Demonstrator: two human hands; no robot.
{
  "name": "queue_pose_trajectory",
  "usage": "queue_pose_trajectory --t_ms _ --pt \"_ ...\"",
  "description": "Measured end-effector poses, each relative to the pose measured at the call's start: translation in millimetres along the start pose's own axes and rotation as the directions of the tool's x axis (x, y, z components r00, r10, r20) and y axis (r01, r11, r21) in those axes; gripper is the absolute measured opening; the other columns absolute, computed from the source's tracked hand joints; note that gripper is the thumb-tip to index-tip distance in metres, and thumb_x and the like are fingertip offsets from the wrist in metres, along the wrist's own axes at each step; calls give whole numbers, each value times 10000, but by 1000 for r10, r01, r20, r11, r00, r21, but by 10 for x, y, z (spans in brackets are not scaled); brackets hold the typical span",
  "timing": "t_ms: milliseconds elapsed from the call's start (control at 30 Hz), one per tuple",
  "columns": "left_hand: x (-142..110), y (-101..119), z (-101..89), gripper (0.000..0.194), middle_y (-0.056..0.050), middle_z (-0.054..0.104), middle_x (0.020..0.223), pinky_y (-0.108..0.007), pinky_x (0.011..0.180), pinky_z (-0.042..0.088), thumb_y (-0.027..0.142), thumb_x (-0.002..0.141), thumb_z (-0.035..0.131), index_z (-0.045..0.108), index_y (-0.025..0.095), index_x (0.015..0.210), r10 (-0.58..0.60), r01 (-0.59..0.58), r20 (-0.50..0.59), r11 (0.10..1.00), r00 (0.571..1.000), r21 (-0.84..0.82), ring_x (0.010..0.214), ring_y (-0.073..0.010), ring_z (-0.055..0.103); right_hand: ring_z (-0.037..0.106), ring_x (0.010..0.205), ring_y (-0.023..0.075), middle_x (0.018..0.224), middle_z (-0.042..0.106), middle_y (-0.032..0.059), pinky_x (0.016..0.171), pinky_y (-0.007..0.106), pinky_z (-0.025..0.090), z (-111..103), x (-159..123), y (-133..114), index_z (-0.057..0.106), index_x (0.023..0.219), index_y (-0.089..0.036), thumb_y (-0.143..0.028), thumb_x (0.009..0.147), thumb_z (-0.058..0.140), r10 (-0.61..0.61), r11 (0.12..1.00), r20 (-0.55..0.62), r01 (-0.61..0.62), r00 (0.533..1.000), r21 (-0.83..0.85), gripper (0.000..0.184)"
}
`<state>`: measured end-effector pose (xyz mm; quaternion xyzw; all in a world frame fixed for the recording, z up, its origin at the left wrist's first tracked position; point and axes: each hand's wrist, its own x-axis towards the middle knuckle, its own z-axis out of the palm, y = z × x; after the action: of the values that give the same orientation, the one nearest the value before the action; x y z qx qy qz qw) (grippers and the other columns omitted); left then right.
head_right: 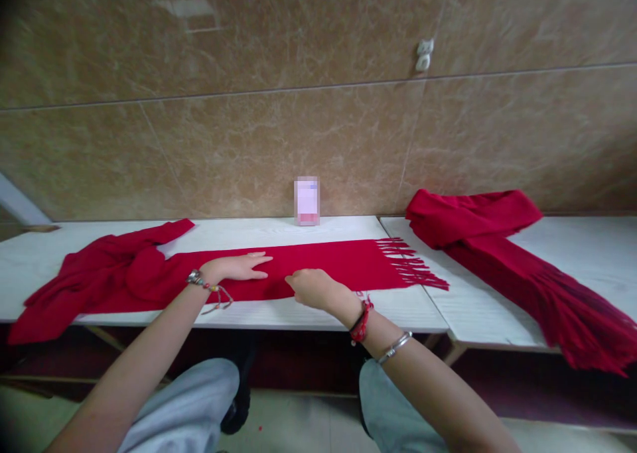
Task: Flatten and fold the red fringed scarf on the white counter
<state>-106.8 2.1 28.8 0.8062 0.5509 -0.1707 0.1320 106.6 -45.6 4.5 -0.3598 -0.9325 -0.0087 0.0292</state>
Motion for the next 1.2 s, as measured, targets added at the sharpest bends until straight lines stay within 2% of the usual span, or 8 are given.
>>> queue_pose_trajectory --t_ms 100,267,400,533,700,867,1000,1200 --pt "-47 -82 9 657 -107 103 1475 -321 1063 163 476 838 387 223 177 1400 -43 43 -47 999 998 0 1339 -224 145 581 1029 225 1145 600 145 839 319 487 20 -32 31 534 1180 -146 -83 799 465 -43 998 19 44 999 -51 392" --pt "-73 -174 52 716 -94 52 1479 -368 1054 189 545 820 375 157 210 1414 -107 107 30 994 994 -24 1337 -259 139 522 1114 220 1222 543 157 903 330 456 164 -272 236 509 1207 -107 -2 797 380 -5 991 -27 2 1000 -136 442" --pt "-32 -64 73 696 -118 56 1479 -401 1049 182 498 823 405 179 199 1410 -125 125 -3 992 992 -20 1341 -286 99 414 1217 212 1301 469 157 1004 342 366 243 -457 367 468 1252 -84 -16 799 374 -7 995 -31 4 999 -97 469" --pt "-49 259 101 665 -82 94 1485 -435 1029 216 517 803 447 239 269 1384 77 -80 -127 997 989 -19 1342 -284 96 341 1264 242 1351 403 163 1036 392 321 157 -466 441 427 1291 -78 -194 861 405 31 999 -60 -29 998 45 446" --pt "-174 569 162 412 -86 479 1226 -283 889 390 266 769 527 503 205 1175 383 -361 -213 923 899 136 1095 -207 479 511 1122 235 1243 533 140 945 358 418 24 -393 471 512 1223 -126 -211 821 485 -20 986 3 19 1000 164 412" --pt "-164 573 245 479 -85 524 1155 -269 829 422 6 739 413 475 198 1173 426 -342 -284 890 859 302 1058 -187 508 554 1050 215 1172 586 125 877 317 444 87 -435 411 550 1175 -139 -135 809 448 -30 994 -69 37 997 103 379" --pt "-85 599 254 355 -91 576 1070 -286 768 456 61 769 448 510 172 1101 427 -314 -339 886 838 342 985 -206 553 586 956 200 1067 630 108 805 287 450 131 -399 322 561 1133 -139 -107 815 437 26 1000 -150 -27 988 -4 343" --pt "-89 659 262 196 -76 607 899 -270 641 470 110 841 409 566 166 946 440 -270 -406 871 801 411 811 -194 598 590 765 175 814 639 81 674 263 420 161 -295 279 618 839 -140 -134 853 445 46 986 -172 -72 984 -148 173"
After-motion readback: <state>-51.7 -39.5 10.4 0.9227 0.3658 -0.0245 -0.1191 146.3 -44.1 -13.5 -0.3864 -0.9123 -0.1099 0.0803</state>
